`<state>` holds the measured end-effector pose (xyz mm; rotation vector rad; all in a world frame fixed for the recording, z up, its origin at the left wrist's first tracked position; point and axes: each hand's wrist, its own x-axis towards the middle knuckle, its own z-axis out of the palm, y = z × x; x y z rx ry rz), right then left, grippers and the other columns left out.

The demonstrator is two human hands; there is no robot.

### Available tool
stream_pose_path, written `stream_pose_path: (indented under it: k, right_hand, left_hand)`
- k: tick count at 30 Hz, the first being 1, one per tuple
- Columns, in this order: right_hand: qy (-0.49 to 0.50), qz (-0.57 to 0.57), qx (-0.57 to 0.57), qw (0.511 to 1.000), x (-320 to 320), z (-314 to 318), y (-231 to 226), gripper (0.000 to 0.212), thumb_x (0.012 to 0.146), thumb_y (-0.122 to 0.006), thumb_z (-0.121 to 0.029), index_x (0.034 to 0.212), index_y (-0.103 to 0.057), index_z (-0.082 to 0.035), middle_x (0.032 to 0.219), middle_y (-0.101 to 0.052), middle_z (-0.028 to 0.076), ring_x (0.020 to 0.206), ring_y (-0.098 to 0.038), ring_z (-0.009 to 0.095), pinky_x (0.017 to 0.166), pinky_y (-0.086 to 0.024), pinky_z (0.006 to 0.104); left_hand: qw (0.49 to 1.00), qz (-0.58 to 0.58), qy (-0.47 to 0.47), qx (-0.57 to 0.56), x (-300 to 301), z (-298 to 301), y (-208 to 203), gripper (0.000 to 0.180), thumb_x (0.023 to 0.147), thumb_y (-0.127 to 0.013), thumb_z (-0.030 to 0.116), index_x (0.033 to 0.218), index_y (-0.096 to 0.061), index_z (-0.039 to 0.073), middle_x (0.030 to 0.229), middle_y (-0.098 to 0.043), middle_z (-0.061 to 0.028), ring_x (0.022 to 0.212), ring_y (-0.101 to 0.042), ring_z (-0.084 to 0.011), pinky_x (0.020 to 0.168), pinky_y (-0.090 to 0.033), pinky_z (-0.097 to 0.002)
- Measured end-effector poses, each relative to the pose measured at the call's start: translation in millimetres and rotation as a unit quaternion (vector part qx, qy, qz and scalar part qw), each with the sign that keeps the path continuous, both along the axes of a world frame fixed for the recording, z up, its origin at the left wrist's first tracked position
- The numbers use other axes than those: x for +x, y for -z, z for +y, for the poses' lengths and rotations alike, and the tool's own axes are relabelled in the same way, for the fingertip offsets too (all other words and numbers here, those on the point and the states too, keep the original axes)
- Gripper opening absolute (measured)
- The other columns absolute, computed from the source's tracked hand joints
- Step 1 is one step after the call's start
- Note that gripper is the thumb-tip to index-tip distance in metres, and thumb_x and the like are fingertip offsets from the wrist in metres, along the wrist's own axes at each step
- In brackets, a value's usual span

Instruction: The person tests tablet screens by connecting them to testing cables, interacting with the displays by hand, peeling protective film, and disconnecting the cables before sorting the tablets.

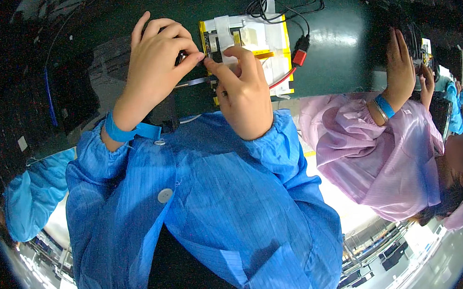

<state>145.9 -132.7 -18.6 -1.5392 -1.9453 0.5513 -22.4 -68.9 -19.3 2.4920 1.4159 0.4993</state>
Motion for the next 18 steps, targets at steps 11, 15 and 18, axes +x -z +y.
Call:
stream_pose_path:
  k: [11, 15, 18]
  right_hand:
    - [0.117, 0.216, -0.052, 0.968, 17, -9, -20, 0.018, 0.093, -0.048, -0.007, 0.107, -0.058, -0.001, 0.075, -0.057, 0.003, 0.058, -0.048, 0.008, 0.055, -0.040, 0.0243]
    - [0.127, 0.376, -0.065, 0.916, 15, -6, -16, 0.016, 0.091, -0.055, -0.006, 0.107, -0.053, -0.001, 0.080, -0.058, 0.002, 0.061, -0.050, 0.004, 0.051, -0.039, 0.0176]
    - [0.111, 0.466, -0.112, 0.870, 18, -2, -14, 0.014, 0.090, -0.057, -0.006, 0.104, -0.054, -0.001, 0.081, -0.059, 0.003, 0.062, -0.053, 0.005, 0.052, -0.042, 0.0185]
  left_hand:
    - [0.995, -0.079, -0.017, 0.050, 3, 0, -8, 0.017, 0.085, -0.064, 0.029, 0.084, -0.068, 0.012, 0.089, -0.066, -0.0015, 0.102, -0.056, -0.0215, 0.110, -0.018, -0.0513]
    - [0.979, -0.183, 0.087, 0.000, 16, -8, -23, 0.021, 0.087, -0.060, 0.028, 0.099, -0.062, 0.012, 0.091, -0.065, -0.0053, 0.102, -0.057, -0.0258, 0.108, -0.024, -0.0502]
    - [0.940, -0.267, 0.147, -0.156, 29, -20, -29, 0.028, 0.087, -0.061, 0.022, 0.109, -0.051, 0.008, 0.084, -0.064, -0.0103, 0.093, -0.060, -0.0292, 0.091, -0.039, -0.0441]
